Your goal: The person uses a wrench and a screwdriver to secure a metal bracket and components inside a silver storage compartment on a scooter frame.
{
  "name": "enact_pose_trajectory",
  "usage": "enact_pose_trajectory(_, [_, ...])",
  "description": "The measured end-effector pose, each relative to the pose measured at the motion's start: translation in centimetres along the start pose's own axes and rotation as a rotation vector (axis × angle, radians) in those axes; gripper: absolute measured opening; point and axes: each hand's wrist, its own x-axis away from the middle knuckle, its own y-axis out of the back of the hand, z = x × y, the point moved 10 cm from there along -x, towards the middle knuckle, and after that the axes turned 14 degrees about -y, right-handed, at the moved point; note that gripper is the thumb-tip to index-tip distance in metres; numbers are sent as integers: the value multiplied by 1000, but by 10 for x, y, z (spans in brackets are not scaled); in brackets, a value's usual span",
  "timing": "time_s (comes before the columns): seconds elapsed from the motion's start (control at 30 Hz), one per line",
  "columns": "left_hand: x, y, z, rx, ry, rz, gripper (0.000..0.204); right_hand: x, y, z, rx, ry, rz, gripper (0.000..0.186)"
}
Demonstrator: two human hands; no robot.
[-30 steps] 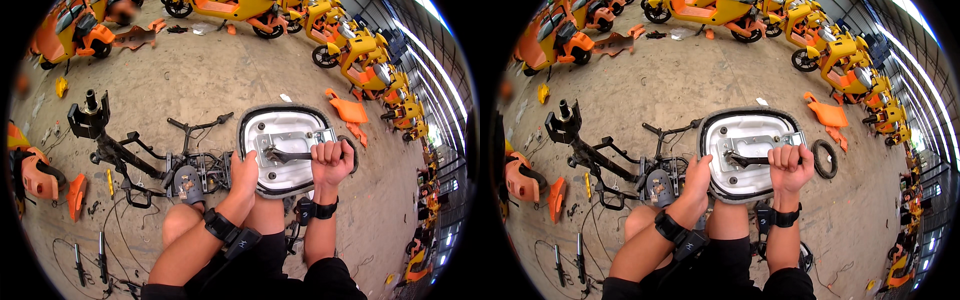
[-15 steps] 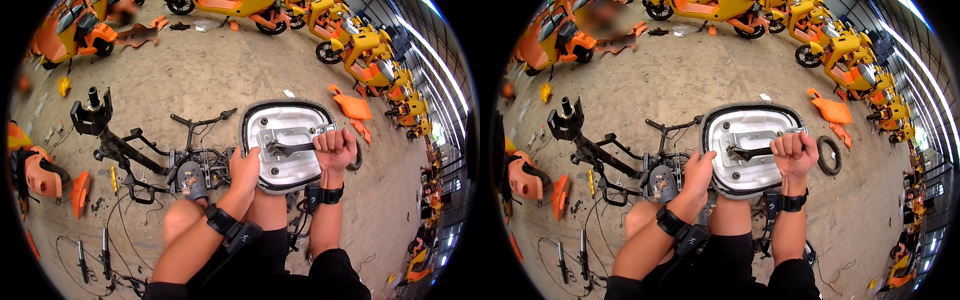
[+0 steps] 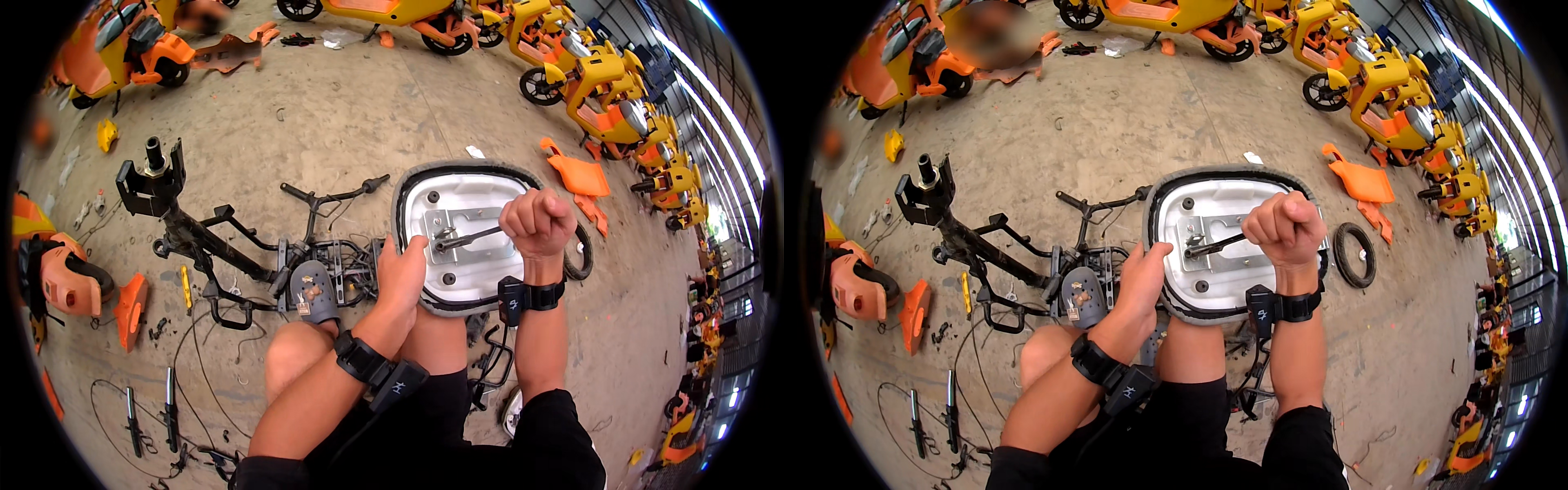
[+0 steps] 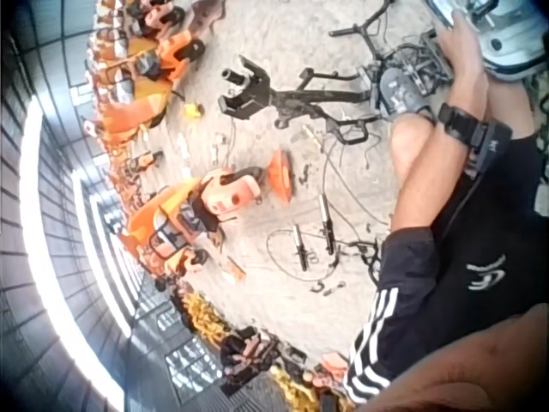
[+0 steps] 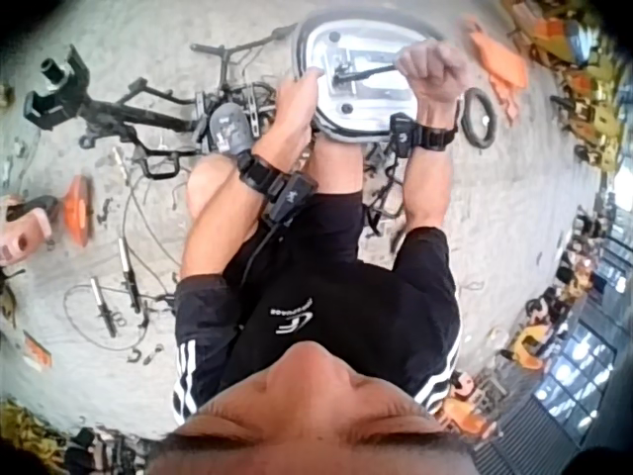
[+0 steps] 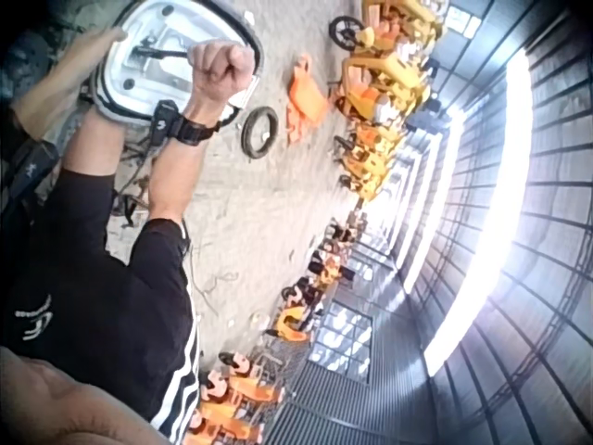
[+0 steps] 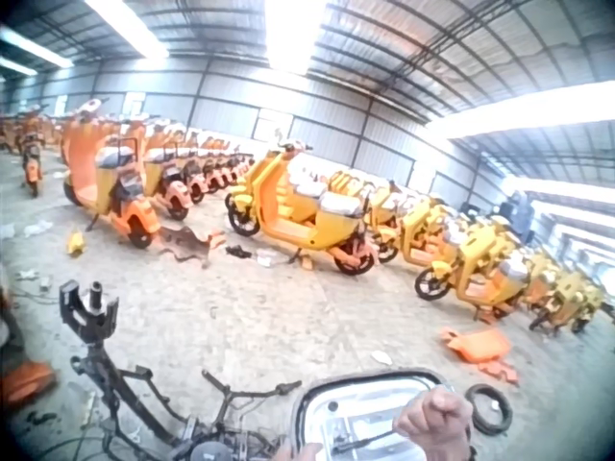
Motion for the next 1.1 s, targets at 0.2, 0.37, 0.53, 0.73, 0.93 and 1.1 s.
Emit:
enact_pose_trajectory(0.2, [9, -9, -15, 132, 2, 35, 66, 24, 42, -5, -42, -82, -711, 35])
enact_pose_trajectory(0.37, [6, -8, -15, 133, -2, 20, 52, 53, 52, 16, -114, 16, -1066, 24])
enact_pose_trajectory(0.53, [8, -11, -18, 116, 4, 29, 49, 49, 38, 27, -57, 9, -979, 34])
enact_pose_trajectory(0.73, [3, -8, -9, 138, -9, 10, 56, 64, 48, 21, -172, 75, -1063, 41])
enact_pose_trajectory(0.93, [6, -8, -13, 132, -7, 24, 60, 66, 45, 25, -151, 54, -1094, 40])
enact_pose_trajectory(1.1, [0, -8, -4, 101, -36, 28, 60, 63, 42, 22, -144, 72, -1087, 40])
